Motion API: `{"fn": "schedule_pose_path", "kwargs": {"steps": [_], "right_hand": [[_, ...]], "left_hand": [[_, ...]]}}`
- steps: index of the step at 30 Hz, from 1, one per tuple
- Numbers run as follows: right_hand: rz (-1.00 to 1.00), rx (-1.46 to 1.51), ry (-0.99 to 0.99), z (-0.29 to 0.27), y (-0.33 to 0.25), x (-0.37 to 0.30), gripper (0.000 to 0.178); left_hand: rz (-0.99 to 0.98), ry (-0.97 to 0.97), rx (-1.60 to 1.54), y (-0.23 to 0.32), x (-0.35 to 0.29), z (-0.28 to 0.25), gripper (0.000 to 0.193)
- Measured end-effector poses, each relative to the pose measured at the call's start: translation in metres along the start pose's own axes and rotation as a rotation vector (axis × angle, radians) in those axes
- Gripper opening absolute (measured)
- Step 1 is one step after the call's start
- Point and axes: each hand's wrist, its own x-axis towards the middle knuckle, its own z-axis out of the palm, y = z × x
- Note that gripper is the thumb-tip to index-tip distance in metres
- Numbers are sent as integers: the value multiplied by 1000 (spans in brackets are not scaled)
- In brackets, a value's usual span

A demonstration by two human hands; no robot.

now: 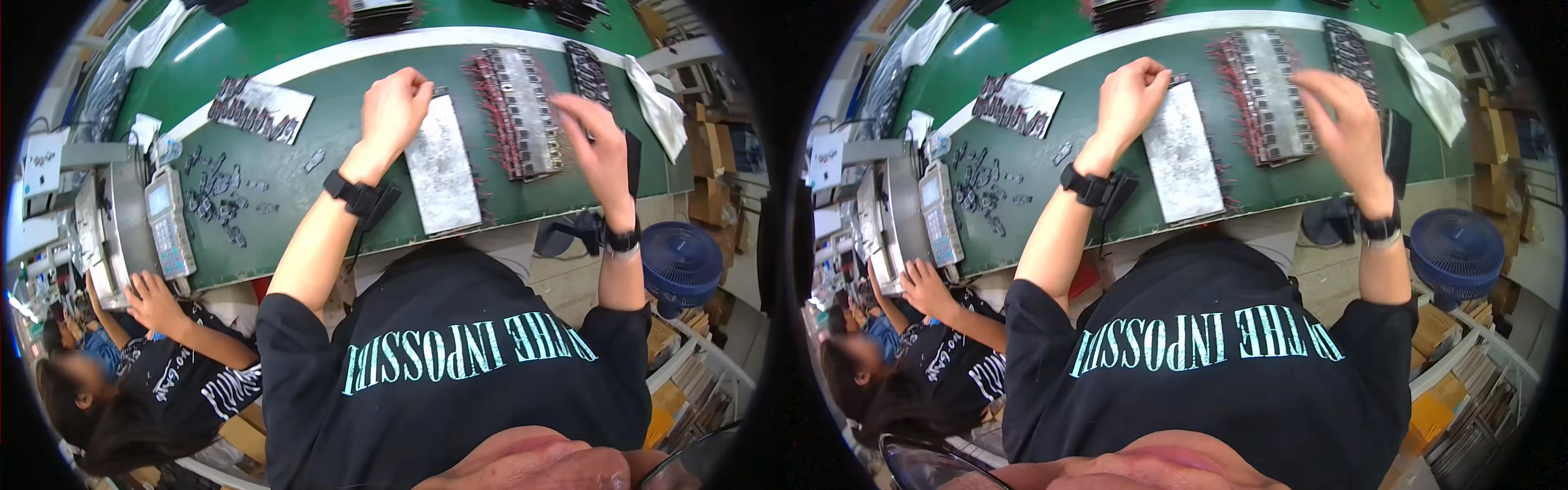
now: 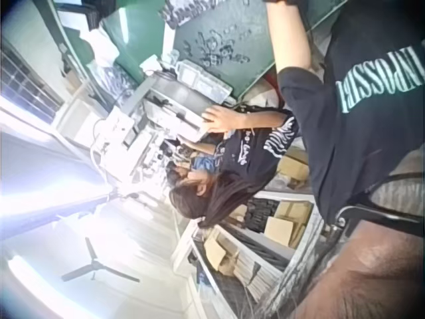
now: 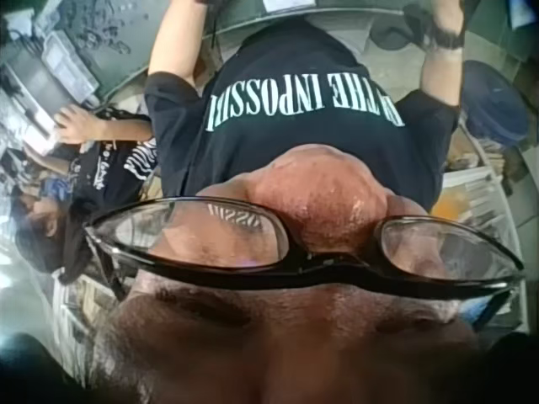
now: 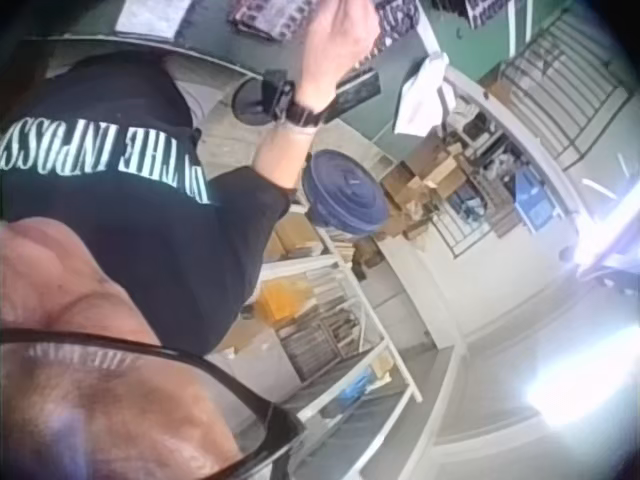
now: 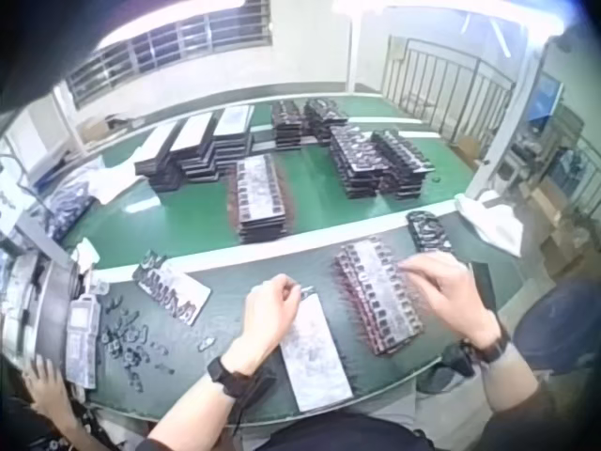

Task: Picking small black components and placing them precisely onto a white adhesive strip for assembly.

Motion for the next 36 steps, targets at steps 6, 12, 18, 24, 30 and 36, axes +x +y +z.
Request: {"fn": "schedule_pose_path", "kwargs": {"steps": [6, 12, 18, 24, 30, 36], "right_hand": [[70, 11, -113, 23, 80, 65, 24], [60, 44, -353, 50, 143, 92, 26], [97, 162, -473, 55, 144, 109, 21], [121, 84, -413, 63, 145, 106, 20], [89, 67, -124, 34, 95, 92, 21], [375, 1288, -191, 34, -27, 19, 25]], "left_hand": [[51, 65, 161, 3, -12, -4, 18], [-41, 260, 92, 3, -58, -78, 14], [-251, 327, 341, -56, -114, -130, 16], [-67, 217, 483, -57, -114, -111, 20], [126, 140, 598, -60, -97, -109, 14], [-73, 113, 32, -21, -110, -108, 18]]}}
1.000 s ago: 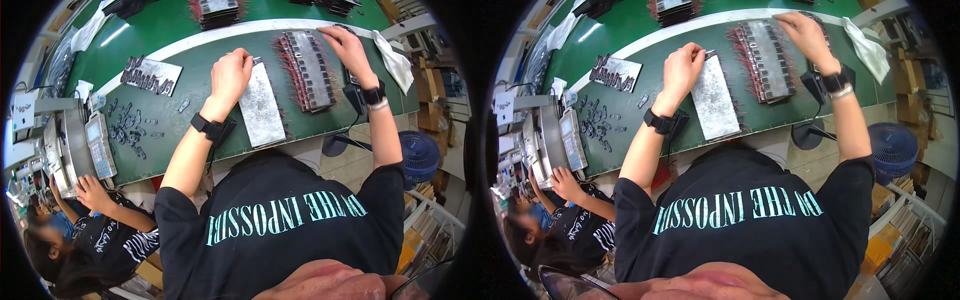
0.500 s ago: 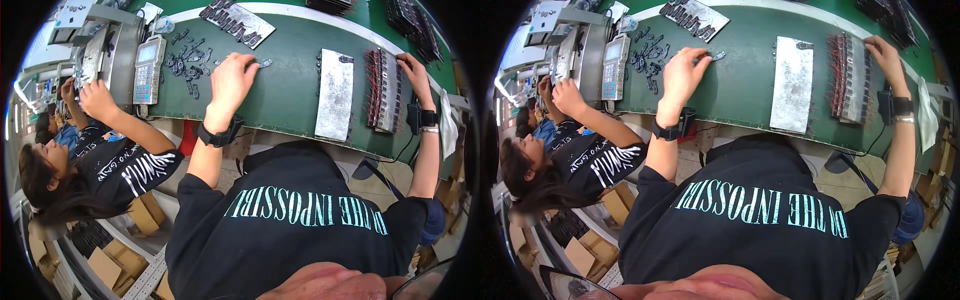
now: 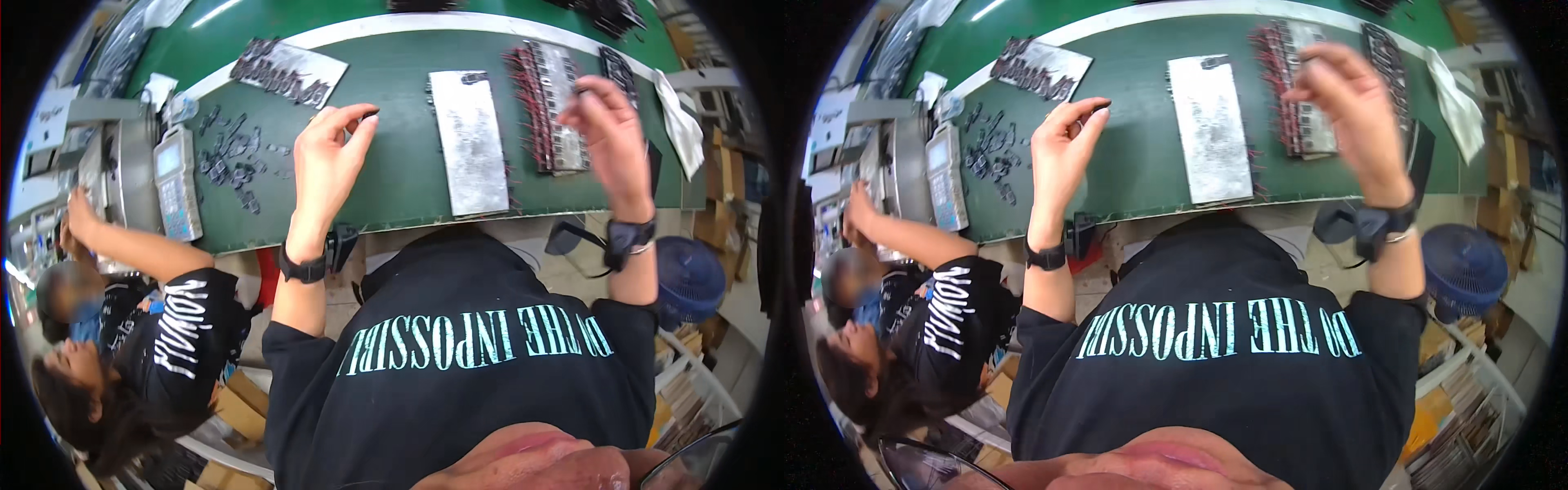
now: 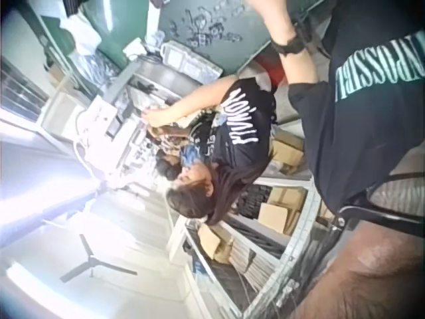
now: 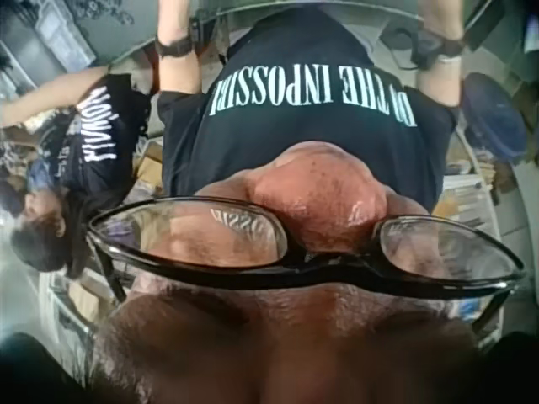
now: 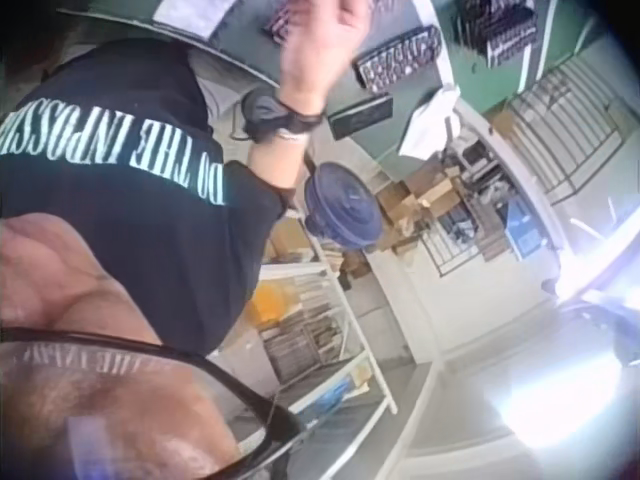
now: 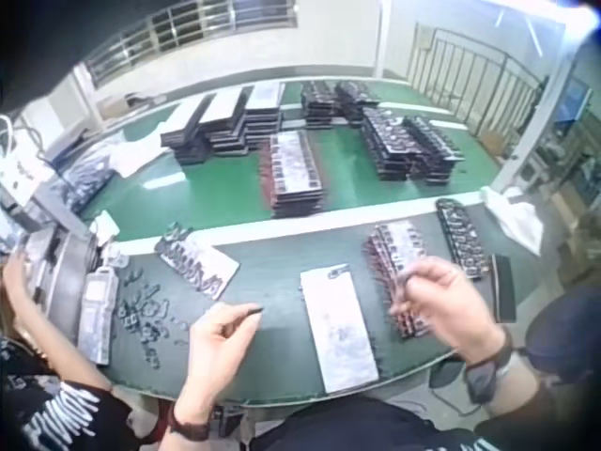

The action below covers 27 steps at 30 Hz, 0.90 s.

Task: Picking small black components and placing them precisely onto a white adhesive strip for assembly.

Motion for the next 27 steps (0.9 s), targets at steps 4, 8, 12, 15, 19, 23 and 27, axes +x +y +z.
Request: {"fn": "schedule_pose_path", "kwargs": {"steps": [4, 8, 12, 15, 19, 23, 27], "right_hand": [[163, 240, 69, 49, 33, -20, 25], [185, 244, 135, 76, 47, -21, 23], [167, 114, 129, 89, 57, -20, 21], [164, 50, 85, 95, 63, -19, 21], [134, -8, 109, 95, 70, -14, 20], [165, -41, 82, 93, 74, -17, 16], [149, -49, 142, 100, 69, -20, 14]], "left_hand": [[-67, -5, -221, 23, -2, 22, 20], [-236, -30, -549, 41, -7, 40, 21], [-361, -70, -862, 44, -14, 60, 22], [-380, -121, -991, 43, -18, 60, 24], [-389, -209, -1084, 42, -21, 58, 26], [-433, -206, -1081, 34, -26, 59, 24], [-504, -173, -1110, 29, -28, 61, 20]]}}
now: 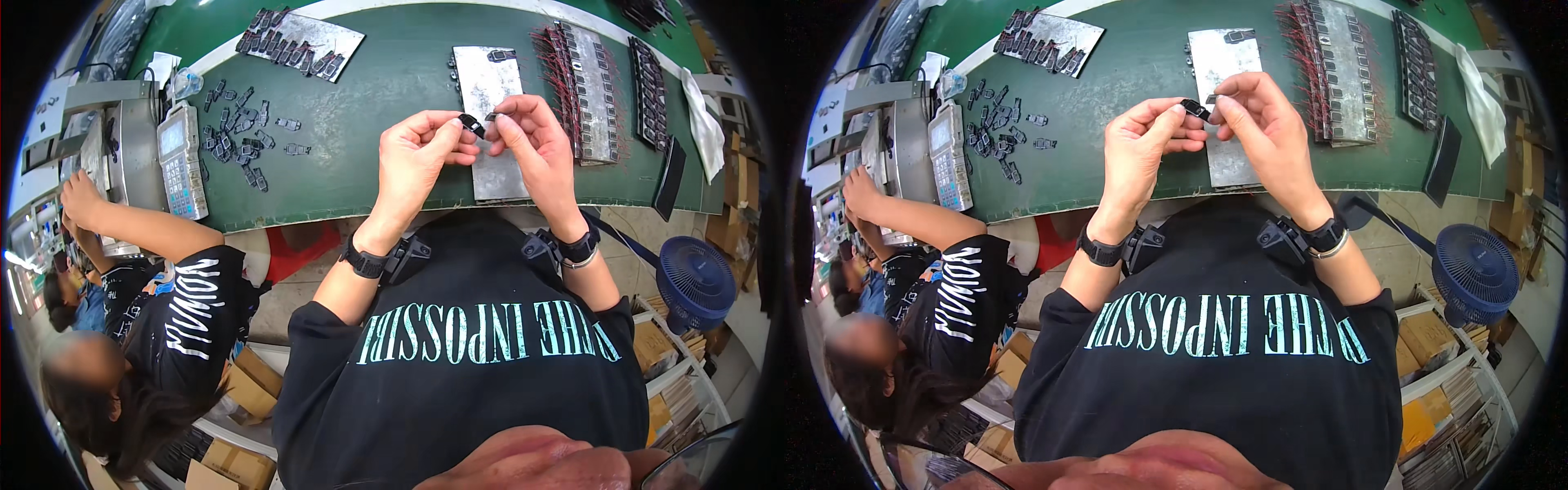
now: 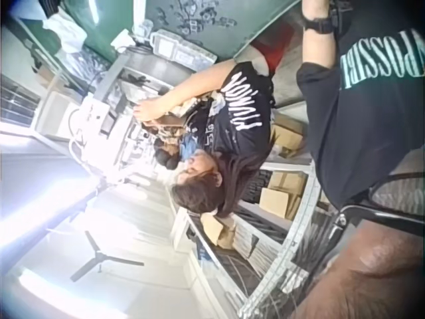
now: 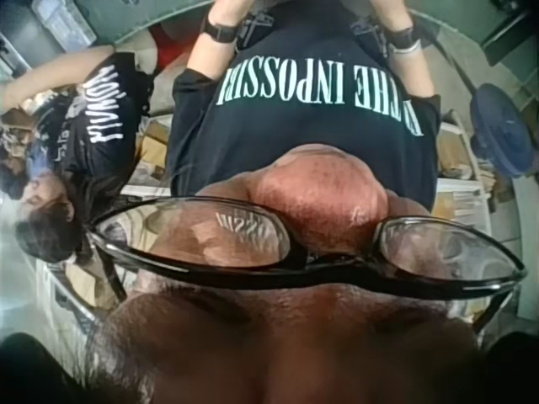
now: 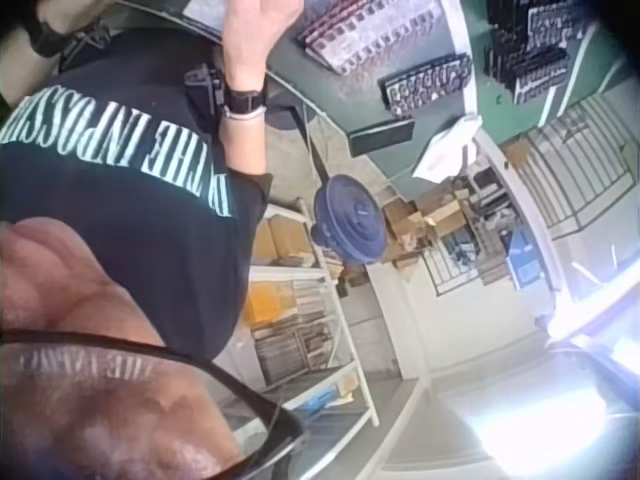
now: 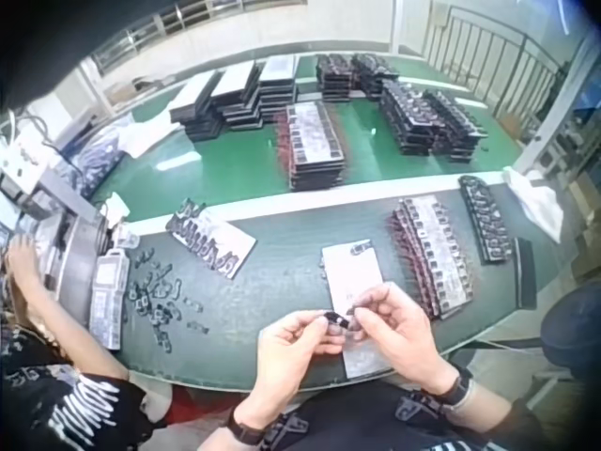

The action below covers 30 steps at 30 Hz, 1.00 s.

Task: Picking small black components and placing them precisely onto a white adhesive strip for assembly.

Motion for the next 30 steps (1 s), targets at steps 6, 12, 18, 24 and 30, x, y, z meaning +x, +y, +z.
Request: {"fn": "schedule_pose_path", "kwargs": {"steps": [6, 12, 18, 24, 30], "right_hand": [[-99, -57, -4, 5, -1, -10, 18], [-88, -12, 43, 18, -4, -17, 18], [-86, 96, 81, 12, 7, -4, 19], [-244, -419, 142, 14, -1, -10, 17], [-269, -363, 160, 16, 7, -12, 15]], "left_hand": [[35, 60, -86, -1, 0, 2, 16], [73, 91, -118, -8, -1, 9, 14], [83, 99, -166, -12, -5, 17, 13], [122, 134, -144, -20, -9, 21, 14], [183, 150, -189, -23, -11, 27, 14]]}}
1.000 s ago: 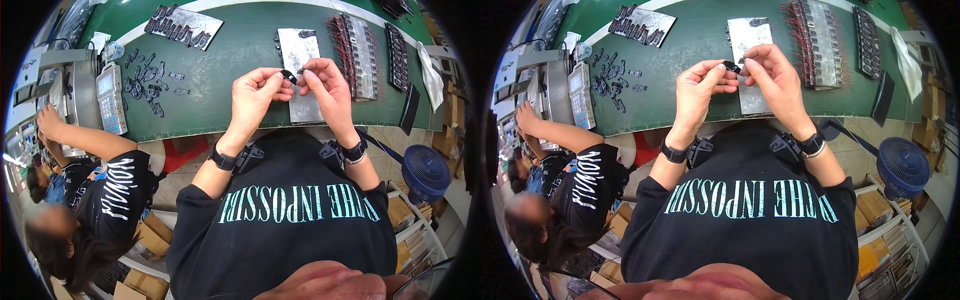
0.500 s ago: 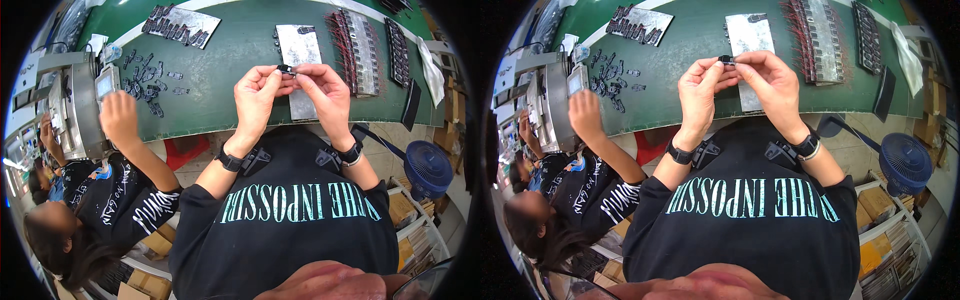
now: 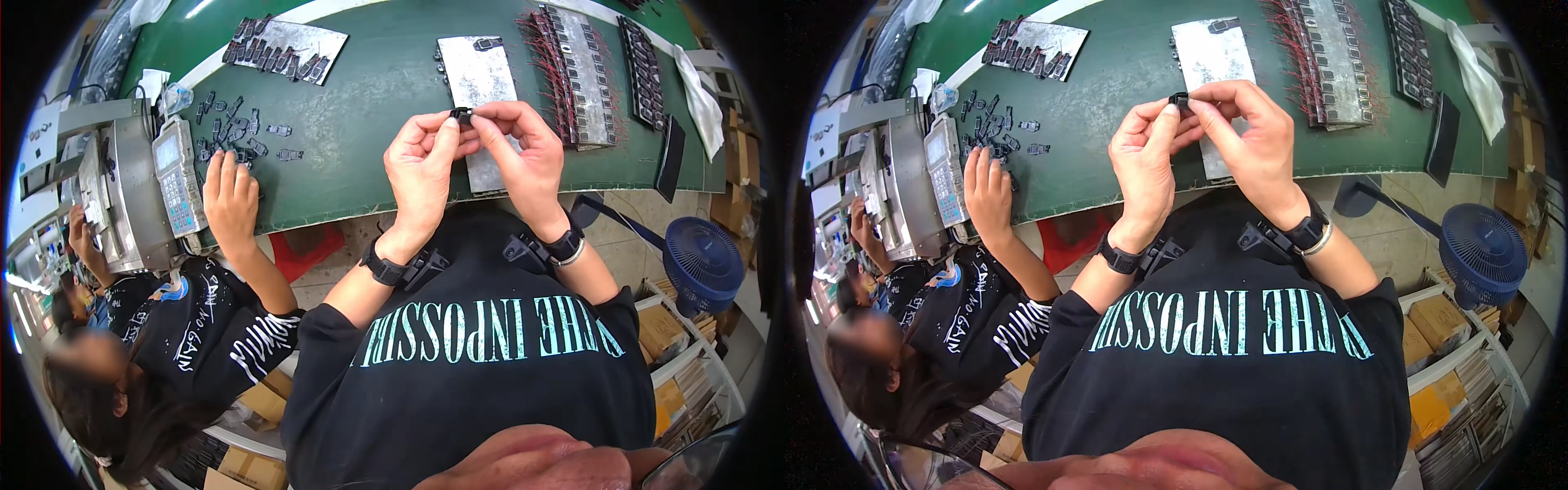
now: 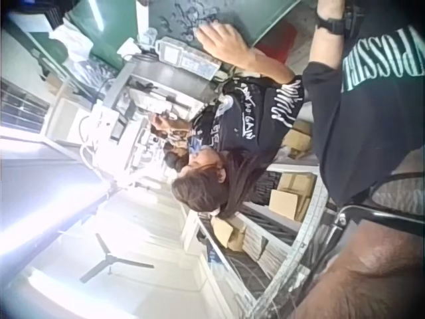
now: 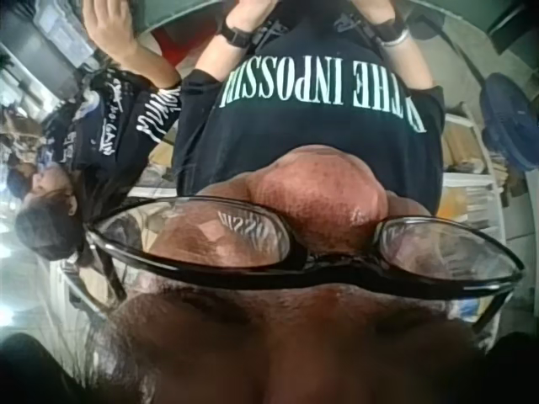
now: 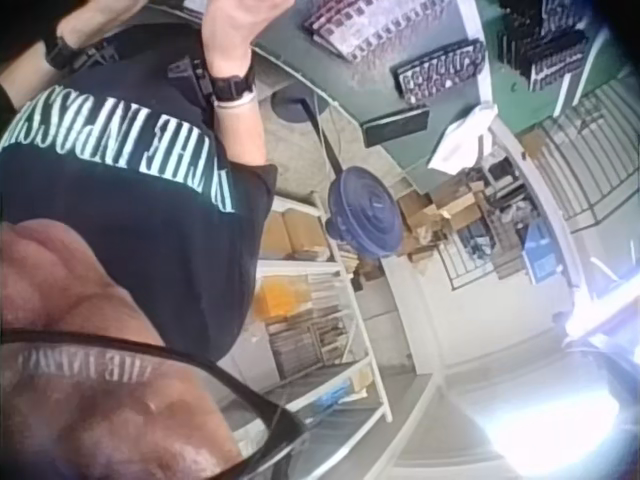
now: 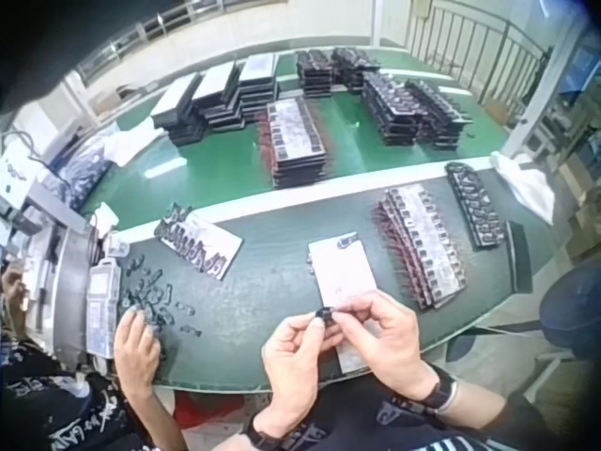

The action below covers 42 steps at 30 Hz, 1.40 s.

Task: Picking small black components and placing them precisely onto a white adhesive strip for assembly.

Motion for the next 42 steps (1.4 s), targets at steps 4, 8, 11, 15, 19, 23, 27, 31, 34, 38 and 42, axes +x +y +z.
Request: {"fn": "schedule_pose_path", "kwargs": {"steps": [4, 8, 11, 15, 19, 23, 27, 31, 34, 38, 42], "right_hand": [[112, 74, -41, -2, 2, 4, 16], [137, 45, -95, -6, -1, 7, 15], [139, 18, -114, -7, 0, 7, 15], [134, -5, -116, -6, 1, 7, 14], [98, -38, -105, -6, 1, 6, 12], [77, -27, -68, -3, 4, 3, 12], [66, -39, -41, -3, 1, 1, 12], [43, -67, -49, -2, -2, -1, 12], [-14, -78, -45, 0, -3, -3, 12], [-39, -189, -46, -3, -7, -5, 21], [94, 101, -148, -11, -5, -6, 25]], "left_hand": [[-40, 3, 13, 0, -1, -1, 14], [-12, -20, 69, -5, -1, -5, 14], [-11, -35, 85, -5, -1, -6, 14], [7, -55, 108, -7, 0, -8, 13], [19, -67, 135, -6, -1, -7, 13], [9, -87, 129, -4, 0, -7, 12], [14, -119, 125, -4, -2, -7, 10], [35, -157, 169, -4, 0, -12, 9], [61, -162, 186, -5, -1, -15, 10], [77, -141, 143, -3, -5, -16, 12], [46, -134, 81, 3, -4, -16, 13]]}}
